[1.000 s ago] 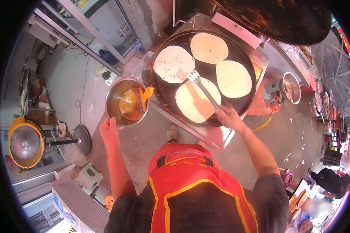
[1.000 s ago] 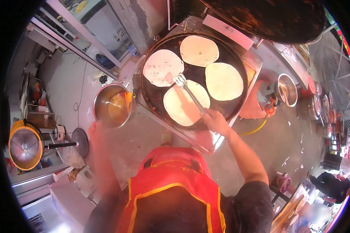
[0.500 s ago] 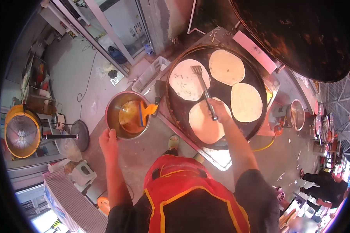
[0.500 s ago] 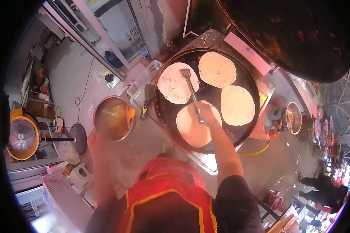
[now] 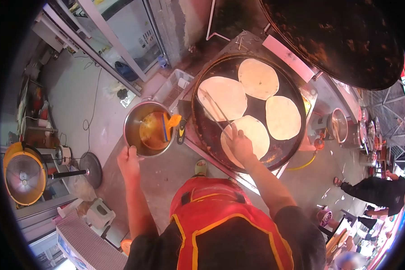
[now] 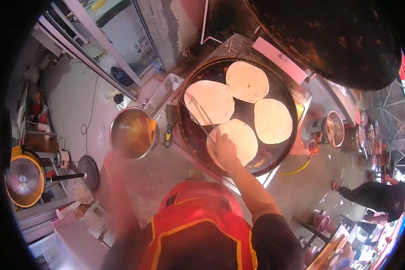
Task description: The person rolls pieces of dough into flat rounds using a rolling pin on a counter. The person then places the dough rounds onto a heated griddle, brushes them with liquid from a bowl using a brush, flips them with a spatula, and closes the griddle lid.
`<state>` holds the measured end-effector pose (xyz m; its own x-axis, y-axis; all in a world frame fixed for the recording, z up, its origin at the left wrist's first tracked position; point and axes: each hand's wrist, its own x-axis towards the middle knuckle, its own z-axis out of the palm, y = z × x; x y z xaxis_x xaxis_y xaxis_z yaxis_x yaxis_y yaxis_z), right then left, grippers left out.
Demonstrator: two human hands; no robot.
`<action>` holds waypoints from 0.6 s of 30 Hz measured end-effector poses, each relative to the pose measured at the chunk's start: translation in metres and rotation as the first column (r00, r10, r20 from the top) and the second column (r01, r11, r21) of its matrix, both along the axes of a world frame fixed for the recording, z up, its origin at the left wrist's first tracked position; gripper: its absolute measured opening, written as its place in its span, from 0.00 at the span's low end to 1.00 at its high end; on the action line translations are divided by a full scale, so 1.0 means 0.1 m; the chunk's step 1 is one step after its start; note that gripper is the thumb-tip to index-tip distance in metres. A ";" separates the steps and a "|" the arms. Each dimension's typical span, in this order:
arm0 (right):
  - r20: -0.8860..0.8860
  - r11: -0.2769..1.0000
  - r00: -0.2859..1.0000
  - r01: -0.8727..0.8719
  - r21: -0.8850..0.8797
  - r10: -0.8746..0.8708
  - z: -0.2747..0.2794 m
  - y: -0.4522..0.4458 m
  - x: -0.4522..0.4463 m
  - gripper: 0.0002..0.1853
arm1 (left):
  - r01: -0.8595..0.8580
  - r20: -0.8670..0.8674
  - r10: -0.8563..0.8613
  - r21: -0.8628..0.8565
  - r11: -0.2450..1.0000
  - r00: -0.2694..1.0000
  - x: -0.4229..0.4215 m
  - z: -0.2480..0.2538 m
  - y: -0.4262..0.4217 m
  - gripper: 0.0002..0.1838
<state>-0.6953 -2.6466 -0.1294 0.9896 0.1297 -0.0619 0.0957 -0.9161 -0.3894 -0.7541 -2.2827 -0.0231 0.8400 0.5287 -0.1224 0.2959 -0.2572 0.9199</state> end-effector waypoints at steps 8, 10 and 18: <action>-0.152 0.845 0.947 0.322 0.428 -0.284 0.44 -0.87 -0.49 0.25 | 0.101 0.062 -0.098 -0.046 0.994 0.993 0.21 -0.17 0.13 0.12; -0.212 0.715 0.865 0.497 0.492 -0.455 0.52 -1.23 -0.67 0.24 | 0.152 0.104 -0.137 -0.148 0.977 0.985 0.27 -0.30 0.22 0.12; 0.235 0.464 0.411 0.849 0.254 -0.881 0.03 -3.09 -1.22 0.26 | 0.284 0.034 -0.283 -0.066 0.956 0.959 0.70 -0.10 -0.42 0.11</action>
<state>-0.8171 -2.9553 -0.1260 0.5373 -0.8175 0.2072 -0.6088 -0.5460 -0.5755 -0.6837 -2.3245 -0.0326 0.9573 0.2592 -0.1280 0.1974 -0.2627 0.9445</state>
